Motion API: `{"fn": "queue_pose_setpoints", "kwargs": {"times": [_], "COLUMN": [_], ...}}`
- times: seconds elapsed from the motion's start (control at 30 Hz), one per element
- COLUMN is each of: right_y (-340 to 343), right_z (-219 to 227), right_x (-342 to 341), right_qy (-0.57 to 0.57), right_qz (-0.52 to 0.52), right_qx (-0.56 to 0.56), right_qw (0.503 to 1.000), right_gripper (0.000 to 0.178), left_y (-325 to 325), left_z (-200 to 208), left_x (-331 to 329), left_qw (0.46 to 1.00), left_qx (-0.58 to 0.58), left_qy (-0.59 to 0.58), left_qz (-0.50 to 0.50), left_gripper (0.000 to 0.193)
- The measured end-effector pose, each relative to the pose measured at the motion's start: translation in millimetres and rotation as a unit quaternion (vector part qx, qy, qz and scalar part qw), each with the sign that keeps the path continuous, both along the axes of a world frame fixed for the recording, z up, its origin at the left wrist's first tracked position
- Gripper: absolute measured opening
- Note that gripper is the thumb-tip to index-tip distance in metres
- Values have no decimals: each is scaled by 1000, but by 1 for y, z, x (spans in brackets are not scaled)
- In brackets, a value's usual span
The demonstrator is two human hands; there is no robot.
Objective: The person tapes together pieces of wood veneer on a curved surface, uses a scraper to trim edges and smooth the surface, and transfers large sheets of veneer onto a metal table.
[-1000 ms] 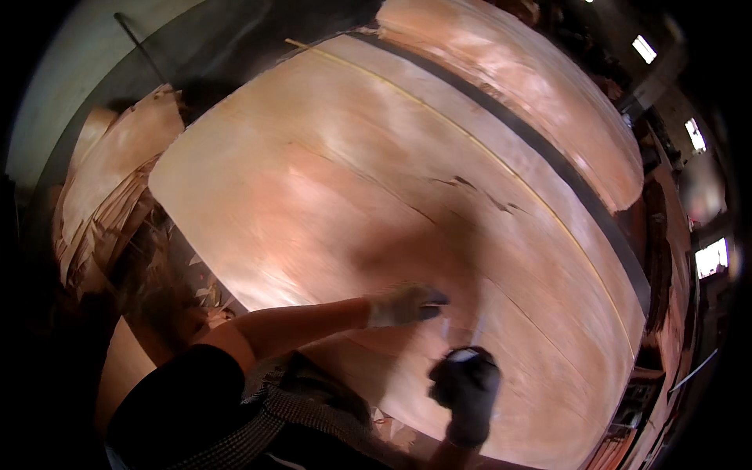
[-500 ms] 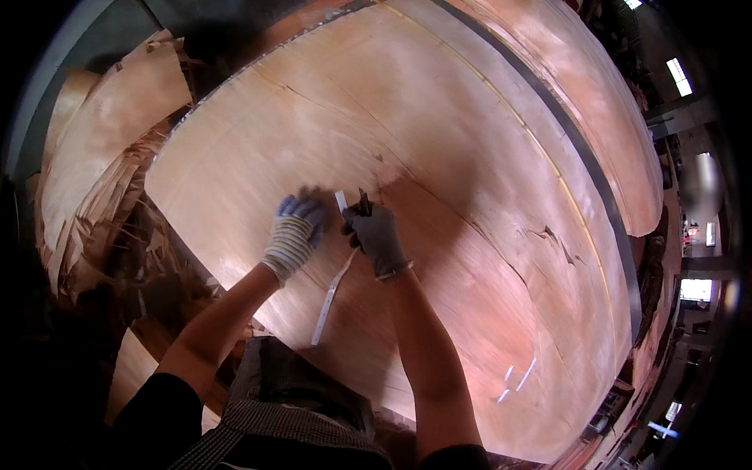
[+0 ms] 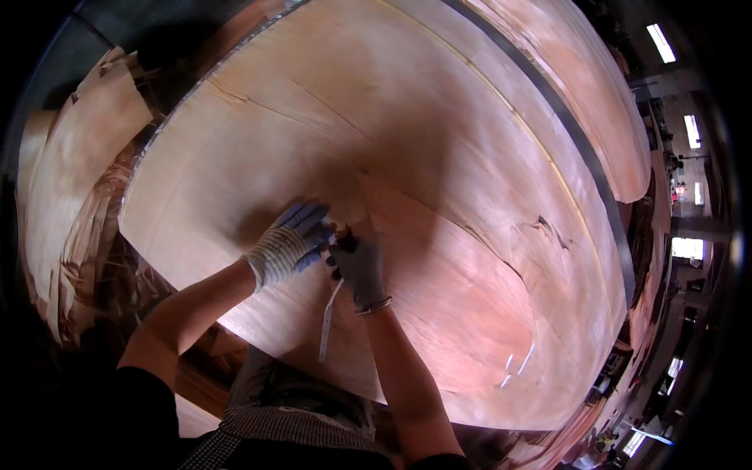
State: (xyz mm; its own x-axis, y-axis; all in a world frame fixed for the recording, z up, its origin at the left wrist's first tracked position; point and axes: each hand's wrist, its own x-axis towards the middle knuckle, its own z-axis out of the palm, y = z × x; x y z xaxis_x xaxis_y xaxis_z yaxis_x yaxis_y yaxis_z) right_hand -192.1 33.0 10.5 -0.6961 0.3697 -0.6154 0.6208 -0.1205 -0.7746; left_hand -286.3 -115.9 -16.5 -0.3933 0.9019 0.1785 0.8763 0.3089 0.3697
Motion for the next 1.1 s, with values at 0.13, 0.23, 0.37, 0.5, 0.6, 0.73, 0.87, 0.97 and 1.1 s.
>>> {"fn": "queue_pose_setpoints", "kwargs": {"times": [0.13,0.23,0.37,0.5,0.6,0.73,0.87,0.97,1.1], "right_y": [29,64,71,47,23,10,2,4,12], "right_z": [-11,-6,-12,-24,-4,21,19,21,42], "right_x": [12,40,100,125,129,155,187,211,262], "right_qy": [6,42,79,118,147,192,183,225,303], "right_qz": [6,-124,-277,-292,-285,-216,-289,-340,-315], "right_qx": [118,-10,-189,-211,-201,-224,-288,-379,-395], "right_qw": [993,991,939,925,926,931,894,831,808], "right_gripper": [10,9,11,11,9,4,5,6,5], "left_y": [5,7,9,24,34,10,-21,-26,-24], "left_z": [-6,3,3,20,4,17,10,-2,-2], "left_x": [2,0,-1,16,37,48,76,86,92], "left_qw": [998,997,1000,994,978,984,995,994,990], "left_qx": [-6,-27,-17,78,8,8,-101,-105,-129], "left_qy": [66,67,-18,-70,-65,-176,-12,-9,49], "left_qz": [-18,-5,-4,15,-196,-22,-7,-9,-8], "left_gripper": [34,33,35,38,36,44,48,49,51]}}
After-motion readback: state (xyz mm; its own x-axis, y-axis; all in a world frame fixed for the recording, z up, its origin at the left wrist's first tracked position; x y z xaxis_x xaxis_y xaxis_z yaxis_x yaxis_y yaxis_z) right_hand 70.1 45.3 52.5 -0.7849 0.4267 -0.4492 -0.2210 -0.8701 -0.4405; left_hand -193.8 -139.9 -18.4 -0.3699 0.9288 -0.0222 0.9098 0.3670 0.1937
